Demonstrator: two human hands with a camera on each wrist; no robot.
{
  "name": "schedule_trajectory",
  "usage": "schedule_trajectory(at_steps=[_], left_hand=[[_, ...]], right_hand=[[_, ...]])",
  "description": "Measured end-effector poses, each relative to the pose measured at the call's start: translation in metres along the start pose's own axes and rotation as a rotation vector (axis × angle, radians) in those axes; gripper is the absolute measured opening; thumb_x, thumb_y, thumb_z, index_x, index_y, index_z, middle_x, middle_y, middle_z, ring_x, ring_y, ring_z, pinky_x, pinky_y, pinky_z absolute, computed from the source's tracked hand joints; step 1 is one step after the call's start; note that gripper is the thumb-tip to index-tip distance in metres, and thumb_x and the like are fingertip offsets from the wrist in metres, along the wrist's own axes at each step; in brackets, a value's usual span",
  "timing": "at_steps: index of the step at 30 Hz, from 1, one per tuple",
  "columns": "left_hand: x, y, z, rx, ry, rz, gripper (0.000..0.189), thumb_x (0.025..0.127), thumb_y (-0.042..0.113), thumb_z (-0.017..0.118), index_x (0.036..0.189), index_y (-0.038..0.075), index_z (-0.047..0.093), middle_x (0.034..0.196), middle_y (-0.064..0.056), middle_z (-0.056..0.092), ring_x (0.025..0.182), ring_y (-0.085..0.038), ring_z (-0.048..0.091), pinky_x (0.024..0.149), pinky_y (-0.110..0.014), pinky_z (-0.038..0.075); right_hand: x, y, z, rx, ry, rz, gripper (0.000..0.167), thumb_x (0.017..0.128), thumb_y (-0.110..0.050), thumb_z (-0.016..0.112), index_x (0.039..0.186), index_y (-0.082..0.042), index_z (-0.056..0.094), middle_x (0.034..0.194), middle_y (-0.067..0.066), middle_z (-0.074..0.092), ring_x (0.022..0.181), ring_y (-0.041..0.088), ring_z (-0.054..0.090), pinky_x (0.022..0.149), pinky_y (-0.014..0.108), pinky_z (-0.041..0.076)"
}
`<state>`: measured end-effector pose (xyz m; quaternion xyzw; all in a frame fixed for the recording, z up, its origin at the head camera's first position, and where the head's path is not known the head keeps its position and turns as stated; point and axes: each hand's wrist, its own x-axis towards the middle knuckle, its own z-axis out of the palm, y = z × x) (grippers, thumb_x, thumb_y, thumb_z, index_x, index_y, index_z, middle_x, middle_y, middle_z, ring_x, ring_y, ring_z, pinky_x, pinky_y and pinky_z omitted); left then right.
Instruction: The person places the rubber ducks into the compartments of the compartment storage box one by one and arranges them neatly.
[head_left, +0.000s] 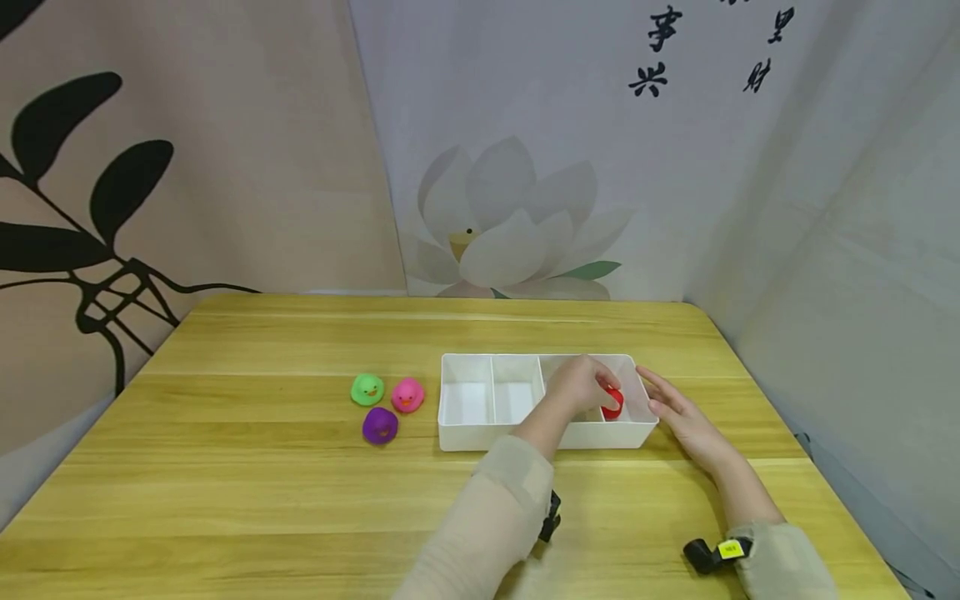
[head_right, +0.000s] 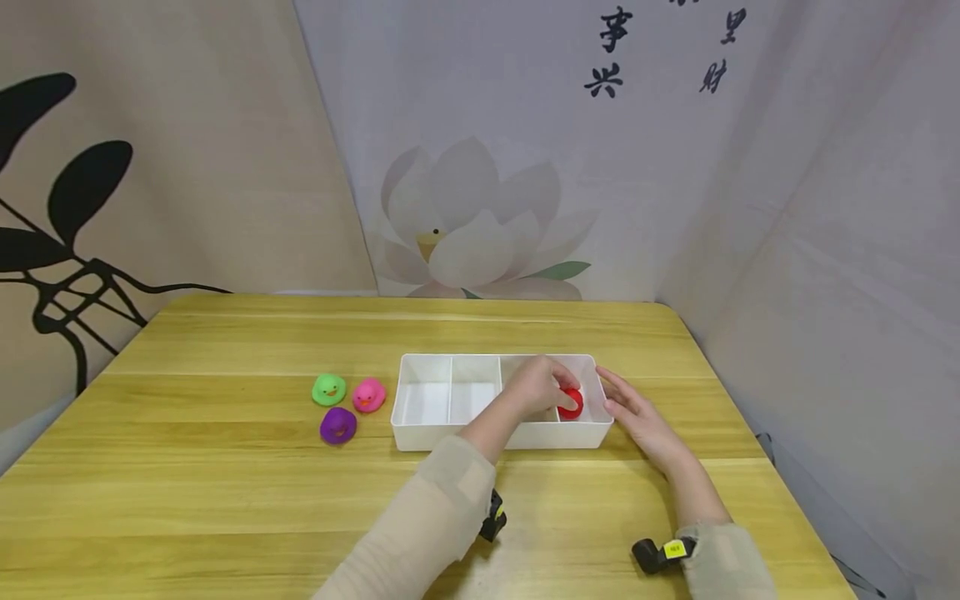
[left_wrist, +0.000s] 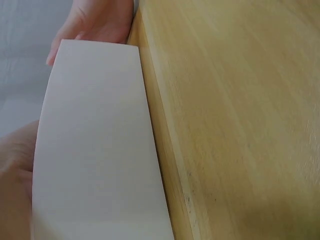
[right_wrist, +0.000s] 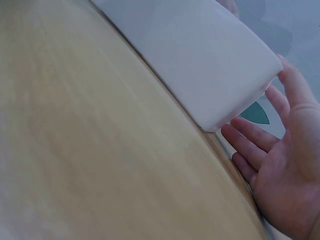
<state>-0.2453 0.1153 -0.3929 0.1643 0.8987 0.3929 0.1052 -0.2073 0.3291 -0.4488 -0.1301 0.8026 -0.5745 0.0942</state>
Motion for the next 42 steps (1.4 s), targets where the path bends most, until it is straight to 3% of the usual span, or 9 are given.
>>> schedule_trajectory(at_steps=[10,19,32,42], left_hand=[[-0.003,0.0047,0.0055,0.02,0.061,-0.084,0.014,0.072,0.017,0.084,0.082,0.024,0.077,0.069,0.017,0.06,0.069,-0.003,0.052,0.062,-0.022,0.04],[-0.0035,0.003,0.0056,0.008,0.067,-0.055,0.016,0.072,0.021,0.086,0.086,0.024,0.078,0.074,0.017,0.065,0.073,-0.001,0.054,0.063,-0.02,0.04],[-0.0028,0.0034,0.0067,-0.026,0.067,-0.082,0.017,0.071,0.022,0.087,0.085,0.024,0.078,0.072,0.018,0.064,0.073,-0.002,0.054,0.063,-0.022,0.041],[-0.0039,0.0018,0.007,-0.001,0.069,-0.037,0.02,0.07,0.021,0.086,0.089,0.022,0.079,0.073,0.019,0.066,0.072,0.0,0.056,0.062,-0.018,0.04]], right_hand=[[0.0003,-0.0008,0.0006,0.008,-0.006,0.009,0.054,0.104,-0.022,0.041,0.153,-0.016,0.02,0.15,0.03,0.021,0.135,0.048,0.02,0.102,0.07,0.012],[-0.0002,-0.0024,0.0005,-0.002,-0.002,0.009,0.054,0.104,-0.022,0.041,0.153,-0.015,0.02,0.149,0.03,0.024,0.135,0.047,0.022,0.102,0.069,0.014],[-0.0008,-0.0027,0.0005,0.003,-0.004,-0.004,0.054,0.104,-0.021,0.041,0.153,-0.014,0.02,0.148,0.03,0.025,0.133,0.047,0.024,0.103,0.067,0.017],[-0.0011,-0.0018,0.0008,0.006,0.002,0.001,0.053,0.104,-0.021,0.041,0.153,-0.014,0.021,0.147,0.03,0.026,0.132,0.047,0.025,0.102,0.068,0.015]])
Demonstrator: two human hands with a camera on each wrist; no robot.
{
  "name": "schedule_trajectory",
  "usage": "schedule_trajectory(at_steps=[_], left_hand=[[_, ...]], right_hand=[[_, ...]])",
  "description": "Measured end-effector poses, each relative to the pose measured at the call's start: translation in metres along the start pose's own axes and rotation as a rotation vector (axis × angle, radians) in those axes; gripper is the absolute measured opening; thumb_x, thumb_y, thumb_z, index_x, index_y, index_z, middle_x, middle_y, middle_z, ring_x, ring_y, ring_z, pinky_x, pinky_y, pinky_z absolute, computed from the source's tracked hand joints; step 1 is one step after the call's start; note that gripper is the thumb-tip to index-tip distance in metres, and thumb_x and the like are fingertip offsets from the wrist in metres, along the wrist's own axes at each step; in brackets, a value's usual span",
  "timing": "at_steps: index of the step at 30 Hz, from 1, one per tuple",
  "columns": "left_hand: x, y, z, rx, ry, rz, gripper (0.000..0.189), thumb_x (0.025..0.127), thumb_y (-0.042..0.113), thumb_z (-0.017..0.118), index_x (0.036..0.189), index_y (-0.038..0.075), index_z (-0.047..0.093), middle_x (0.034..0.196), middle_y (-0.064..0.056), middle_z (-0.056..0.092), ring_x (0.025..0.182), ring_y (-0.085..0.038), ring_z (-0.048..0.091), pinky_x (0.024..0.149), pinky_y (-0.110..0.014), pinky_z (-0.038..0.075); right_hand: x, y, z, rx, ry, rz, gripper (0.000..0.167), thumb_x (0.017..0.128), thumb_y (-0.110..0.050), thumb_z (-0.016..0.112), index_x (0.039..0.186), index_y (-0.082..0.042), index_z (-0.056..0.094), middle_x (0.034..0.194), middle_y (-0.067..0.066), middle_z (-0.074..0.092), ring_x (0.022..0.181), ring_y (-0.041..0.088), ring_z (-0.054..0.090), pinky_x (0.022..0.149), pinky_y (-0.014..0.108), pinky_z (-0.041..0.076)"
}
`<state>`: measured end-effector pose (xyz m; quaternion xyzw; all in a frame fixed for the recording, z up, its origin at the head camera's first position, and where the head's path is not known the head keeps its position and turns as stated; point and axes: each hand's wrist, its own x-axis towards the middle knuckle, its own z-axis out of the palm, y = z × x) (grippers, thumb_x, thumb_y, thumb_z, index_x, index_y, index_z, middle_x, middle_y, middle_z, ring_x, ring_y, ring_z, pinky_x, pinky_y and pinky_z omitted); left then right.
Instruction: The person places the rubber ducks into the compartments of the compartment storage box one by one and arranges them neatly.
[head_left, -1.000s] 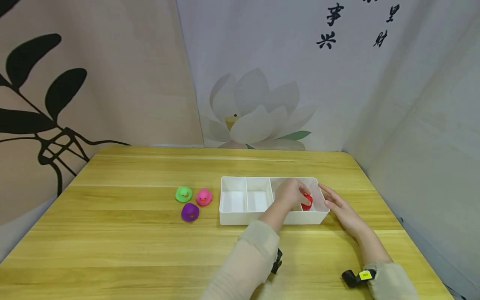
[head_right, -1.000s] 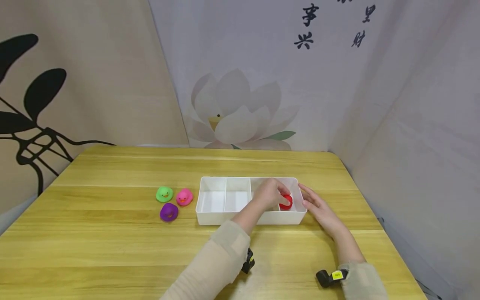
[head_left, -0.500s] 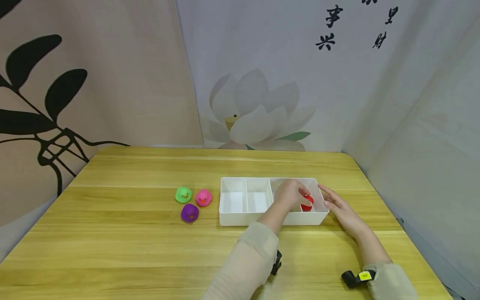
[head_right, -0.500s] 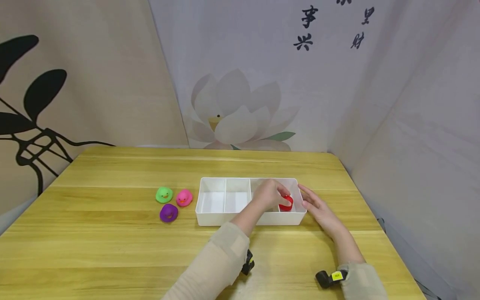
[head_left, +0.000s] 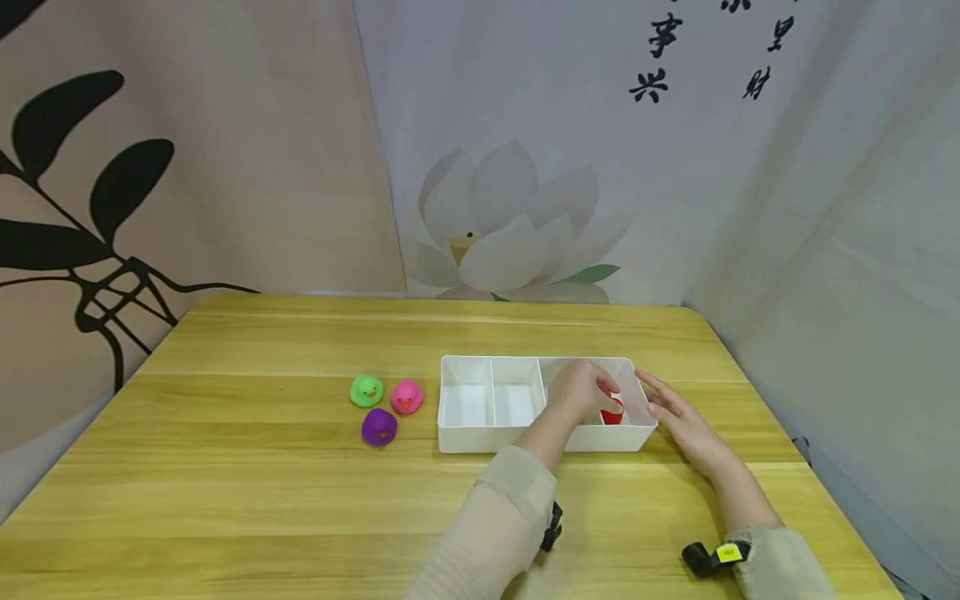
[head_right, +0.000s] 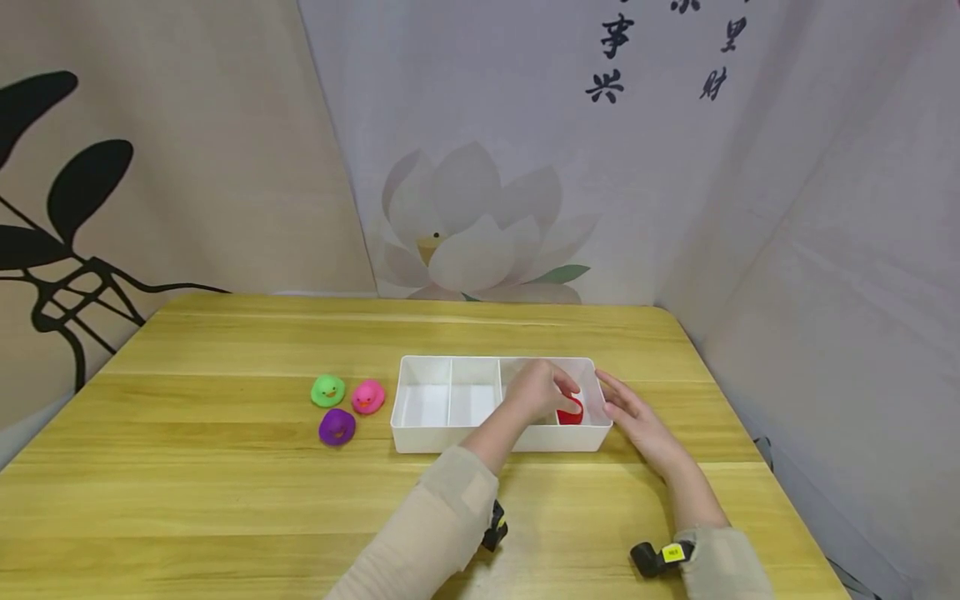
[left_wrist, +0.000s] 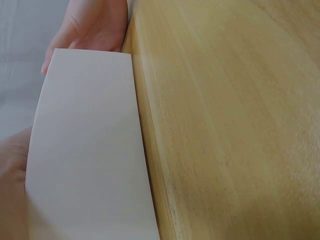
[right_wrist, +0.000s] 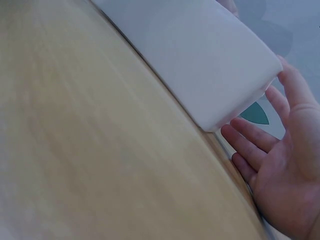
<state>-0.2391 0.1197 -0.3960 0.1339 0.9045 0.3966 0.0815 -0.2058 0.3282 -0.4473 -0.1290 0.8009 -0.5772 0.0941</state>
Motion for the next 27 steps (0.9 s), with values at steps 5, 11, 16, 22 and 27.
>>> schedule_trajectory(at_steps=[5,11,16,22,27], left_hand=[[-0.0015,0.0005,-0.0002,-0.001,0.001,0.002,0.019,0.07,0.021,0.086,0.087,0.022,0.079,0.074,0.018,0.066,0.074,-0.001,0.056,0.062,-0.02,0.041],[-0.0029,0.0,-0.0017,0.012,-0.01,0.01,0.018,0.071,0.023,0.086,0.088,0.023,0.079,0.075,0.018,0.067,0.076,-0.001,0.057,0.063,-0.02,0.041],[-0.0038,0.0003,-0.0039,0.005,-0.021,0.012,0.017,0.072,0.022,0.085,0.088,0.023,0.079,0.076,0.018,0.068,0.078,-0.001,0.057,0.064,-0.02,0.042],[-0.0037,0.0012,-0.0038,-0.003,-0.028,-0.003,0.017,0.073,0.022,0.085,0.088,0.024,0.079,0.077,0.018,0.068,0.079,-0.002,0.057,0.066,-0.021,0.041],[-0.0019,-0.0005,-0.0021,-0.009,-0.026,-0.004,0.018,0.073,0.023,0.085,0.09,0.024,0.078,0.078,0.018,0.068,0.079,-0.001,0.056,0.066,-0.022,0.041]], right_hand=[[0.0001,0.0019,-0.0003,0.002,0.01,0.005,0.053,0.104,-0.021,0.042,0.153,-0.014,0.022,0.147,0.031,0.026,0.132,0.047,0.026,0.103,0.067,0.016],[0.0007,0.0044,-0.0005,0.005,0.011,-0.013,0.053,0.104,-0.02,0.041,0.153,-0.013,0.022,0.146,0.031,0.027,0.131,0.046,0.027,0.103,0.064,0.019],[0.0016,0.0044,-0.0004,0.009,0.009,-0.012,0.052,0.104,-0.02,0.041,0.153,-0.013,0.022,0.146,0.032,0.027,0.131,0.047,0.028,0.103,0.063,0.019],[0.0012,0.0022,-0.0003,0.01,0.01,0.0,0.053,0.104,-0.02,0.041,0.153,-0.013,0.022,0.147,0.032,0.025,0.133,0.047,0.025,0.103,0.066,0.017],[0.0012,0.0024,-0.0008,0.011,0.006,-0.005,0.053,0.104,-0.019,0.041,0.153,-0.013,0.022,0.147,0.032,0.025,0.132,0.048,0.025,0.103,0.066,0.016]])
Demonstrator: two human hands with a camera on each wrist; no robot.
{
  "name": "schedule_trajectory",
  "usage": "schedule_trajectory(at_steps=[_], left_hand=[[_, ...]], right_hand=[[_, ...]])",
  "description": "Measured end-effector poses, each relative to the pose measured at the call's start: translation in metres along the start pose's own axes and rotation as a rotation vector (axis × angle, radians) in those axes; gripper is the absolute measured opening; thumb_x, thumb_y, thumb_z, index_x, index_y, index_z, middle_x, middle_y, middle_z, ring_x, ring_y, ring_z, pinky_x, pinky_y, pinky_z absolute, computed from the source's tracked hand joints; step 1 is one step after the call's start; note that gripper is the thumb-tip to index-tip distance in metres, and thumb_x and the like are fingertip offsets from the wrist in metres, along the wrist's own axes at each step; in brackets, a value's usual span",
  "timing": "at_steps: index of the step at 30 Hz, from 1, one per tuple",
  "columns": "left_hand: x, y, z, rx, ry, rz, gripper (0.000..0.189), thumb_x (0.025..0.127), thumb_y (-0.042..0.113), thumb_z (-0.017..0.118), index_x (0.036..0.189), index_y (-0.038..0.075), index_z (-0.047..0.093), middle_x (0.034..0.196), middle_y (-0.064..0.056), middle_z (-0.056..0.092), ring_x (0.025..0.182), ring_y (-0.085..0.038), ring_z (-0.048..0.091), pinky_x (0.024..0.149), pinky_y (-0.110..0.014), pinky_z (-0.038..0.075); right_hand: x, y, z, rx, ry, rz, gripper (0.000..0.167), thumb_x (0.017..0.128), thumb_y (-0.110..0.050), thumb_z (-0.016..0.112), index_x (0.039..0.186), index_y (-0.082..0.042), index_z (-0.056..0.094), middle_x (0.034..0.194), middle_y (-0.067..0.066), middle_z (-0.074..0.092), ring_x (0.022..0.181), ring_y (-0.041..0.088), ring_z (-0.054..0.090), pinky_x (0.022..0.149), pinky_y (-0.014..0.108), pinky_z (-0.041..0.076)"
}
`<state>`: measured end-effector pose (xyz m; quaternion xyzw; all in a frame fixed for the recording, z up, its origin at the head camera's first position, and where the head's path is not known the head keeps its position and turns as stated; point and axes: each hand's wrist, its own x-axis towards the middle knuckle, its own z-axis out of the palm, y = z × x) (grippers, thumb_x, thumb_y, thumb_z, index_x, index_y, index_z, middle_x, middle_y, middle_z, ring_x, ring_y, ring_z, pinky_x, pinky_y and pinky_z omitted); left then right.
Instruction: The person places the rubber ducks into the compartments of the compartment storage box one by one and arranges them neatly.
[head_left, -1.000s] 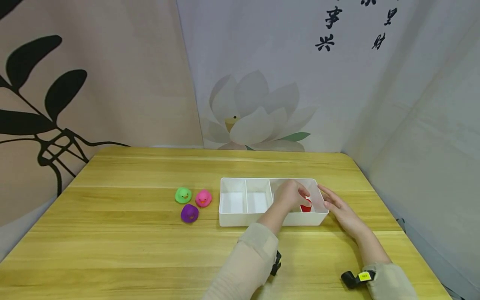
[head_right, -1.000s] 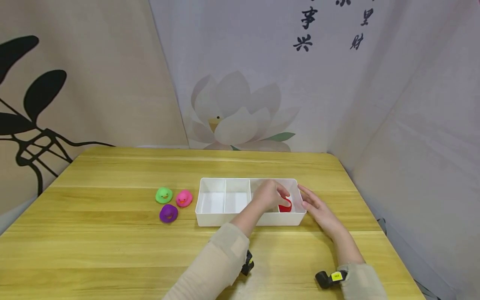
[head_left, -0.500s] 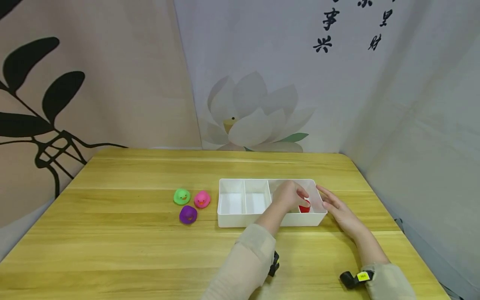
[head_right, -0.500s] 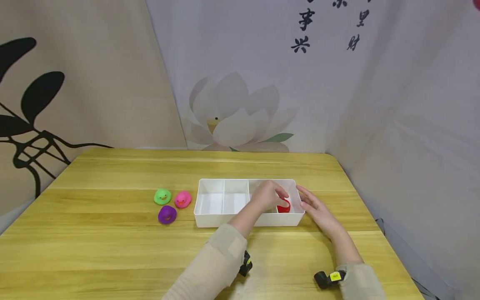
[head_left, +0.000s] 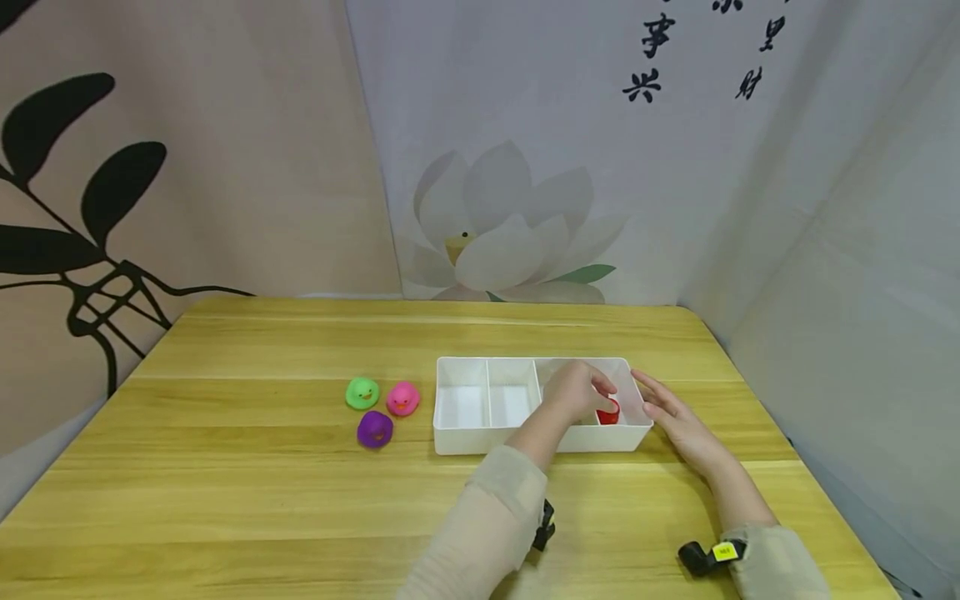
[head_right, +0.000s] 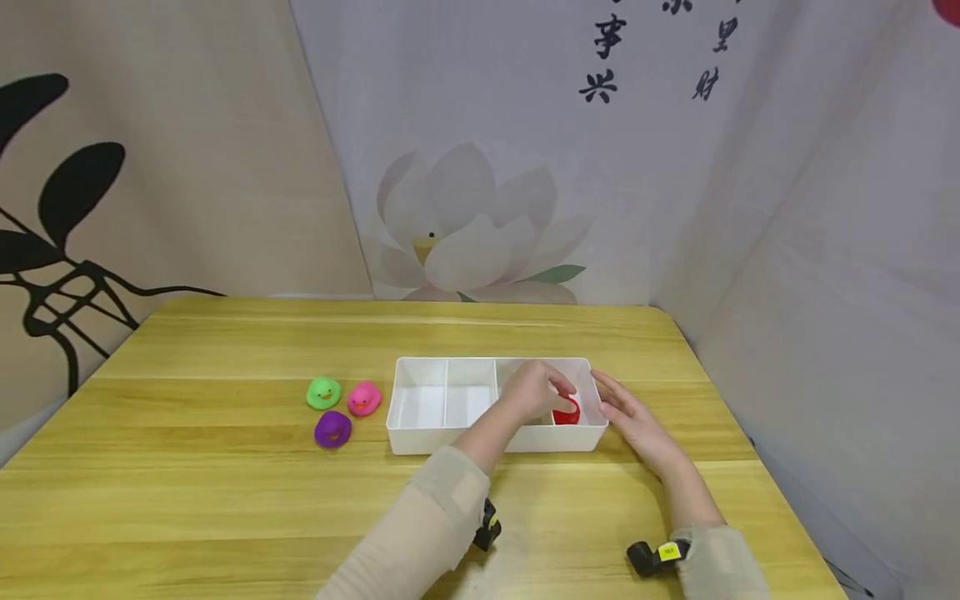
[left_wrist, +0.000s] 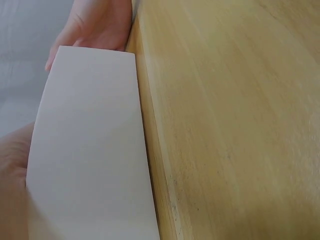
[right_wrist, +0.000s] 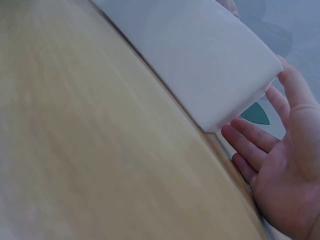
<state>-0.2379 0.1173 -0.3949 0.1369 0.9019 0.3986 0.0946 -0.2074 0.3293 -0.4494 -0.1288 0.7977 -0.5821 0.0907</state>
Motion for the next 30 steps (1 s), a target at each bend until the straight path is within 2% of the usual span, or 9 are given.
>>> schedule_trajectory(at_steps=[5,9,14,18,22,24,27,30], left_hand=[[0.0,-0.002,-0.003,0.025,-0.004,0.04,0.02,0.074,0.025,0.084,0.093,0.023,0.078,0.083,0.017,0.068,0.079,-0.001,0.057,0.066,-0.02,0.042],[-0.002,-0.004,-0.007,0.028,-0.015,0.107,0.024,0.077,0.024,0.082,0.1,0.02,0.077,0.092,0.014,0.07,0.088,-0.003,0.06,0.071,-0.019,0.044],[-0.008,-0.005,-0.014,-0.026,-0.02,0.165,0.027,0.079,0.023,0.08,0.105,0.017,0.075,0.097,0.012,0.069,0.097,-0.008,0.06,0.079,-0.023,0.045],[-0.015,-0.008,-0.02,-0.113,-0.004,0.203,0.026,0.08,0.021,0.079,0.105,0.015,0.075,0.097,0.012,0.069,0.098,-0.009,0.06,0.08,-0.026,0.047],[-0.024,-0.012,-0.029,-0.221,0.008,0.233,0.026,0.081,0.019,0.078,0.106,0.013,0.075,0.099,0.012,0.069,0.085,-0.01,0.061,0.073,-0.026,0.049],[-0.03,-0.013,-0.033,-0.267,0.014,0.242,0.025,0.082,0.019,0.077,0.106,0.014,0.075,0.099,0.012,0.068,0.073,-0.011,0.059,0.064,-0.025,0.049],[-0.039,-0.015,-0.04,-0.309,0.033,0.265,0.024,0.081,0.017,0.078,0.105,0.015,0.075,0.1,0.013,0.068,0.061,-0.013,0.055,0.055,-0.025,0.048],[-0.05,-0.017,-0.047,-0.331,0.056,0.297,0.023,0.08,0.017,0.078,0.104,0.017,0.075,0.1,0.013,0.067,0.057,-0.012,0.052,0.051,-0.024,0.045]], right_hand=[[0.0,-0.001,0.001,0.002,0.0,-0.003,0.053,0.104,-0.021,0.042,0.153,-0.013,0.022,0.147,0.031,0.026,0.132,0.047,0.026,0.103,0.066,0.017],[0.0,-0.002,0.001,0.007,-0.003,-0.009,0.054,0.104,-0.022,0.042,0.153,-0.013,0.022,0.147,0.03,0.026,0.133,0.046,0.026,0.103,0.064,0.019],[0.0,-0.001,0.0,0.016,-0.004,-0.01,0.053,0.104,-0.021,0.042,0.153,-0.014,0.022,0.148,0.03,0.026,0.133,0.046,0.026,0.103,0.063,0.019],[0.0,0.0,-0.001,0.02,-0.007,-0.015,0.053,0.104,-0.022,0.042,0.153,-0.014,0.022,0.148,0.031,0.026,0.132,0.046,0.026,0.103,0.064,0.018],[-0.001,0.0,0.0,0.012,0.001,-0.02,0.053,0.104,-0.021,0.042,0.152,-0.014,0.023,0.146,0.03,0.03,0.13,0.044,0.031,0.103,0.061,0.021],[-0.001,0.0,0.0,0.008,0.004,-0.02,0.053,0.104,-0.021,0.042,0.152,-0.015,0.024,0.145,0.029,0.031,0.129,0.043,0.033,0.103,0.06,0.022],[-0.001,0.0,0.0,0.007,0.005,-0.019,0.053,0.103,-0.02,0.043,0.152,-0.015,0.024,0.145,0.029,0.032,0.129,0.043,0.033,0.103,0.059,0.022],[-0.002,0.001,0.0,0.017,0.006,-0.015,0.053,0.103,-0.02,0.043,0.152,-0.014,0.024,0.145,0.031,0.029,0.13,0.044,0.03,0.104,0.061,0.02]])
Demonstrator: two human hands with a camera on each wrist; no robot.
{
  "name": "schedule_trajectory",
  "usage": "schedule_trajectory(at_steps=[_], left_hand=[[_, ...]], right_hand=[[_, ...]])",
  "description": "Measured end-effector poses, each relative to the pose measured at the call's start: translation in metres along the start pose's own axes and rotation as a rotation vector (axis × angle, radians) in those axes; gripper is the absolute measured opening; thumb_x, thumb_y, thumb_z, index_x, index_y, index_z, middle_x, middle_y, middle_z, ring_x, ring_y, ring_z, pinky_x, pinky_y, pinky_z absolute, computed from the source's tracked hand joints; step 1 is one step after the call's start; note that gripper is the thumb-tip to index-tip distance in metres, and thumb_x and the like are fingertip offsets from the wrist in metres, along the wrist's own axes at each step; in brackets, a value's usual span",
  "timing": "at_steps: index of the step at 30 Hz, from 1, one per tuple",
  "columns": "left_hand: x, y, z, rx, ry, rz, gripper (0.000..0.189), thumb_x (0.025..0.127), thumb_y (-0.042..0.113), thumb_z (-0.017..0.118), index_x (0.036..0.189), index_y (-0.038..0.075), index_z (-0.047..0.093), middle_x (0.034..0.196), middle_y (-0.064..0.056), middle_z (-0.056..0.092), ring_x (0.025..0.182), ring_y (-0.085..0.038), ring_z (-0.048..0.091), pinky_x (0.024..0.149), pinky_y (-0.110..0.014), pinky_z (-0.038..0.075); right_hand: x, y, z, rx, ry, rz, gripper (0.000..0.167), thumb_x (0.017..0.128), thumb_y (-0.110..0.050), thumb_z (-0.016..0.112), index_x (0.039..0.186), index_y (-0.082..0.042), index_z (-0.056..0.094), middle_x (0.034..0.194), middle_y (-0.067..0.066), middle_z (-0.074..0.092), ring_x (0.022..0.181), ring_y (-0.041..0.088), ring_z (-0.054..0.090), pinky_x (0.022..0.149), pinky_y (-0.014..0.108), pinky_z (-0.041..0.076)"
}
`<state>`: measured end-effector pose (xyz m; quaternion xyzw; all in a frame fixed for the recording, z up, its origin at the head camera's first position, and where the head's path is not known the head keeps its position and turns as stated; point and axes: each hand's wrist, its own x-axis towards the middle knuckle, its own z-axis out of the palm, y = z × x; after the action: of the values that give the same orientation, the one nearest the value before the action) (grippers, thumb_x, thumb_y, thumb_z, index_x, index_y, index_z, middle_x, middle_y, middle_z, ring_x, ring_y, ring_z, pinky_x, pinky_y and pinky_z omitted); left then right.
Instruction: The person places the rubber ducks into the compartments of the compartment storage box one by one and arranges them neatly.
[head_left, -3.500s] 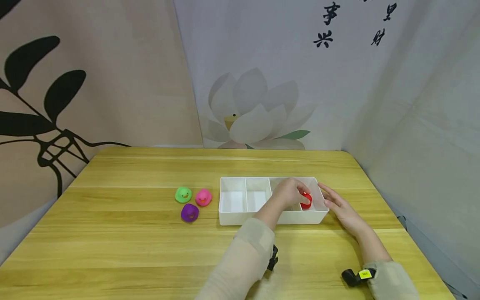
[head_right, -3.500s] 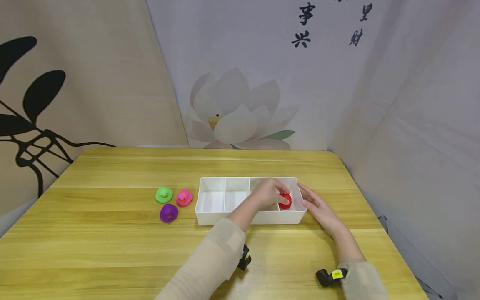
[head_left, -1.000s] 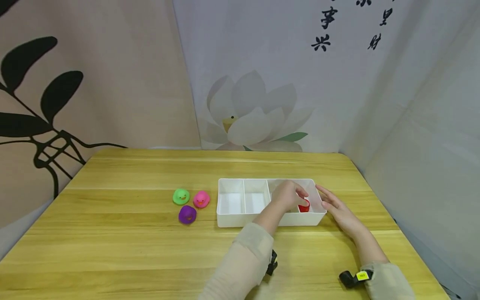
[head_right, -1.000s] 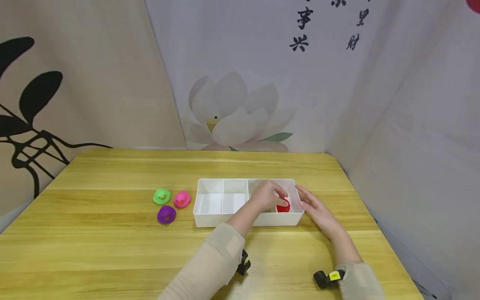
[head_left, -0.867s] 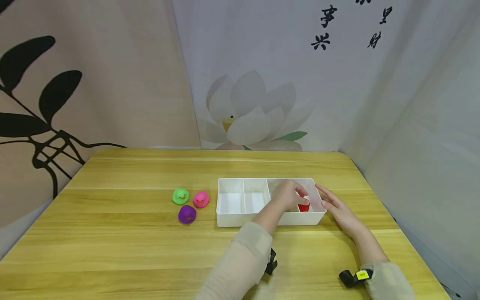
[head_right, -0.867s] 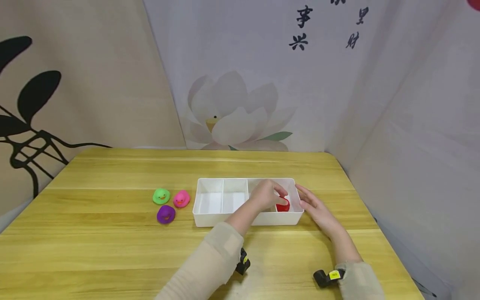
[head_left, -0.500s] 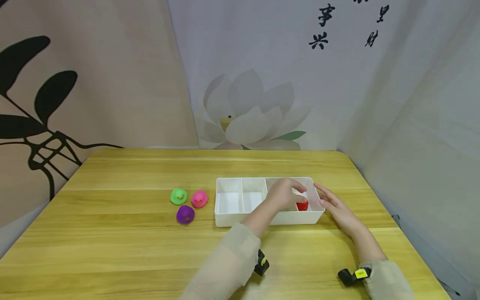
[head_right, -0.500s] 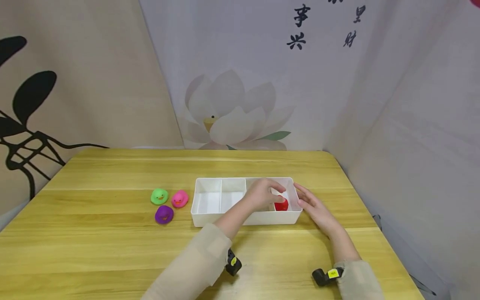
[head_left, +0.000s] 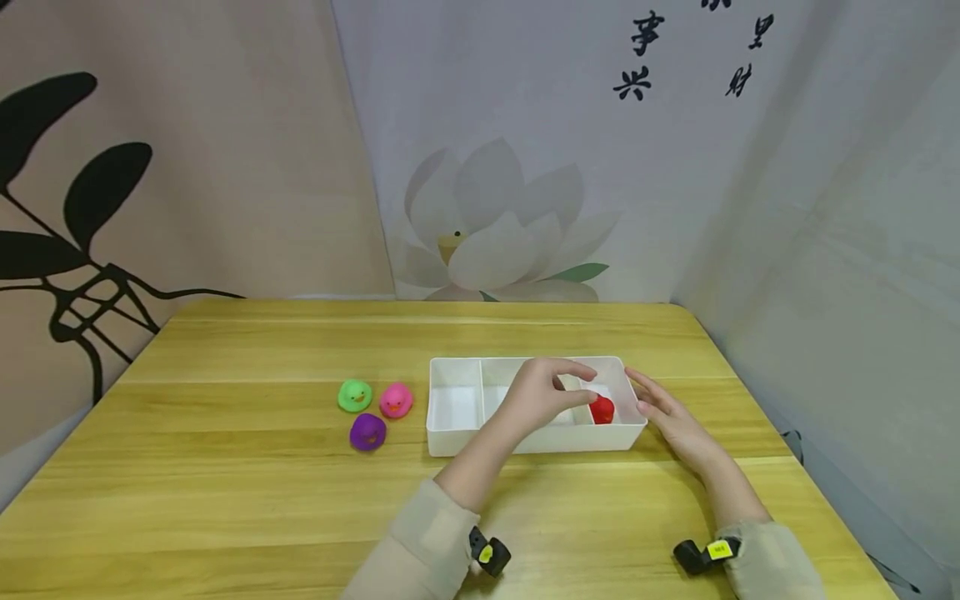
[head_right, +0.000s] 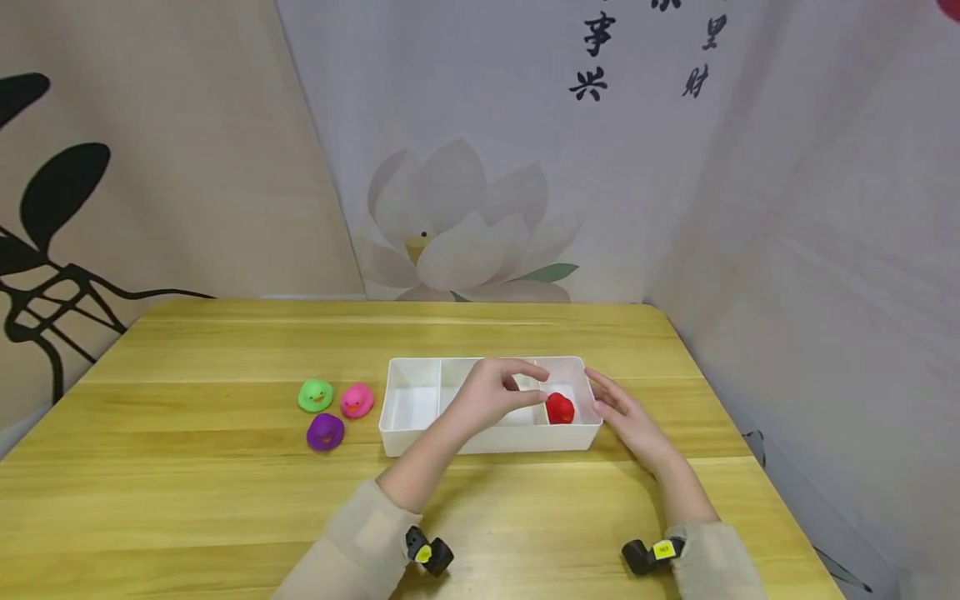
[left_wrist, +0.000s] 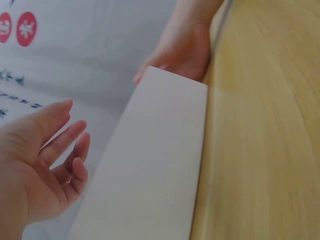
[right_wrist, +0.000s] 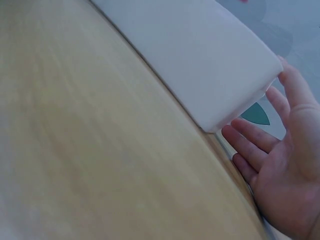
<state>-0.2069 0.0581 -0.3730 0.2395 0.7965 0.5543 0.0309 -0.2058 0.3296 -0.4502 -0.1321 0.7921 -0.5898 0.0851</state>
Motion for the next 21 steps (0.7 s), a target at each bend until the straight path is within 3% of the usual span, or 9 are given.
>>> schedule_trajectory(at_steps=[7,14,21], left_hand=[[-0.024,0.009,-0.018,-0.033,0.015,0.073,0.025,0.081,0.017,0.078,0.105,0.015,0.075,0.102,0.01,0.068,0.061,-0.012,0.054,0.051,-0.024,0.043],[-0.043,0.012,-0.042,-0.037,0.048,0.081,0.024,0.081,0.016,0.078,0.104,0.016,0.075,0.101,0.011,0.069,0.068,-0.013,0.057,0.053,-0.024,0.043],[-0.064,0.006,-0.07,-0.03,0.096,0.077,0.021,0.08,0.016,0.079,0.101,0.017,0.075,0.099,0.007,0.069,0.067,-0.014,0.058,0.053,-0.026,0.044]], right_hand=[[-0.001,0.0,0.001,0.004,0.003,0.007,0.054,0.103,-0.02,0.044,0.152,-0.014,0.023,0.147,0.03,0.027,0.133,0.045,0.026,0.105,0.061,0.017],[-0.001,-0.001,0.001,-0.032,0.011,0.017,0.054,0.103,-0.022,0.045,0.152,-0.015,0.024,0.146,0.027,0.03,0.133,0.041,0.028,0.104,0.048,0.025],[0.001,0.0,0.001,-0.009,0.006,0.005,0.054,0.103,-0.021,0.044,0.152,-0.014,0.024,0.147,0.029,0.028,0.134,0.044,0.025,0.105,0.059,0.018]])
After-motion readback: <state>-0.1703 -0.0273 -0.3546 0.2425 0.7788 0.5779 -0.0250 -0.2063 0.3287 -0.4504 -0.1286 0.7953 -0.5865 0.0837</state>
